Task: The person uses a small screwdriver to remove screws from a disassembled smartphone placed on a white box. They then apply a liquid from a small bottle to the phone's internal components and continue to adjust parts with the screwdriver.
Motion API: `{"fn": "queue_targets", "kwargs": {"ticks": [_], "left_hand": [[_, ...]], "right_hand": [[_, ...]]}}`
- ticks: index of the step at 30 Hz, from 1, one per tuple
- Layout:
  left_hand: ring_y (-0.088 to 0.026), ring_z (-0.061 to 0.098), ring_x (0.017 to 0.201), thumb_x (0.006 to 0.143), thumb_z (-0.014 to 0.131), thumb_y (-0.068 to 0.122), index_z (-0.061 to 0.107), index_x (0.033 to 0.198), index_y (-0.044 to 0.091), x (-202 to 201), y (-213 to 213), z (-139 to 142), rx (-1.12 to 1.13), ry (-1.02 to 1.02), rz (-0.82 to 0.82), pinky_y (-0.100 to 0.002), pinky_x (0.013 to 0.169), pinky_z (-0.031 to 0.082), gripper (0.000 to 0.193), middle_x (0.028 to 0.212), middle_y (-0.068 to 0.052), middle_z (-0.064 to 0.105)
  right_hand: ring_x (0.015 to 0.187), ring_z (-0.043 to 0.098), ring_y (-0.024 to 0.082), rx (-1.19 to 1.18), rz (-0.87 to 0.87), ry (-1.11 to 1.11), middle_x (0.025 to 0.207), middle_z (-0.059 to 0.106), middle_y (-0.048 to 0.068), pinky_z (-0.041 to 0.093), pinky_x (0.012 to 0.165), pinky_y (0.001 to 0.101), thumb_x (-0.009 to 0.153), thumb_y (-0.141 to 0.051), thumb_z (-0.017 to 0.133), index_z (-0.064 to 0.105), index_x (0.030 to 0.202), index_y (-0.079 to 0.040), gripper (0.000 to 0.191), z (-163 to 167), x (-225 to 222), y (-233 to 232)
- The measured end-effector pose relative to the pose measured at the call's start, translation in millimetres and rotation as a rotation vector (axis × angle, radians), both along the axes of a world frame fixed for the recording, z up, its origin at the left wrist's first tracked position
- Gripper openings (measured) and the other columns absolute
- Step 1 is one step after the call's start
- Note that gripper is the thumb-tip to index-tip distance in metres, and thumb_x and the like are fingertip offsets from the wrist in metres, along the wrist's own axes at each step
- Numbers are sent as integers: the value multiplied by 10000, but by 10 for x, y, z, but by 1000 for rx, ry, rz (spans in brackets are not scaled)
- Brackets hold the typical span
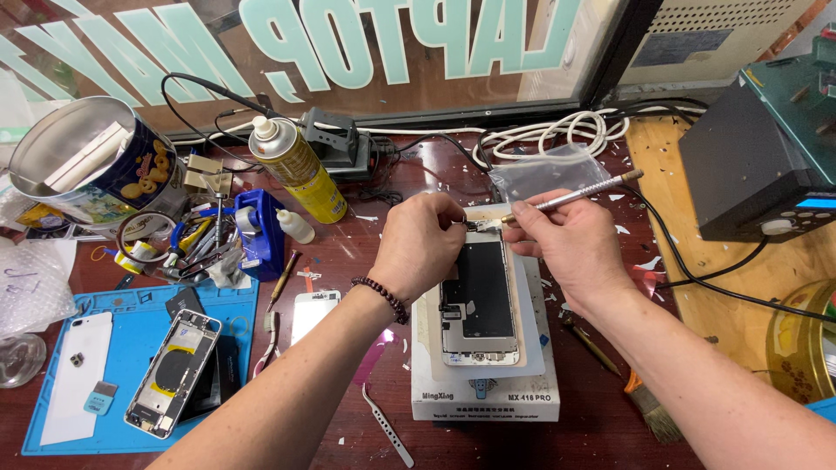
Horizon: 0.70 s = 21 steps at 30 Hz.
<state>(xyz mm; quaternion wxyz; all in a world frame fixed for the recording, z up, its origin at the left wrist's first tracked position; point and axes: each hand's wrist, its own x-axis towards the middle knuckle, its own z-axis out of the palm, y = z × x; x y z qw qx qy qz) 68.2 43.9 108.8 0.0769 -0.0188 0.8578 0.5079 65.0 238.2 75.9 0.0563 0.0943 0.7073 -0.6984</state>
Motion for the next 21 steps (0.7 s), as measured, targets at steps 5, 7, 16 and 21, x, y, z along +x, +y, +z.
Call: {"fn": "queue_targets", "kwargs": {"ticks": [5,7,16,21], "left_hand": [[-217,791,659,836,628,62,733,993,-2,-64,-27,-78,-1,-35,-23,-320,601,654,199,876,-124,788],[-219,788,746,816,665,85,763,977,13,-95,-44,-124,-90,83,-45,-324,700,630,202,887,-139,791],[-234,784,846,800,697,142,781,959,48,-138,-78,-216,-158,124,-63,-335,803,606,203,905,-133,788],[-237,781,843,800,701,146,785,946,50,-138,-76,-200,-160,134,-60,-338,802,604,194,898,-135,789]], "right_hand": [[811,696,124,-62,53,24,912,726,63,576,680,262,956,-137,680,682,1035,-17,144,-16,47,26],[812,693,116,-42,50,28,915,730,59,566,679,259,956,-142,682,688,1032,-24,141,-18,58,20],[795,695,105,2,28,23,898,743,53,545,651,249,943,-166,697,706,1003,-34,145,-15,63,-10],[748,680,104,25,-12,60,853,736,57,510,602,246,933,-174,724,708,997,-24,164,-41,85,-47]]}}
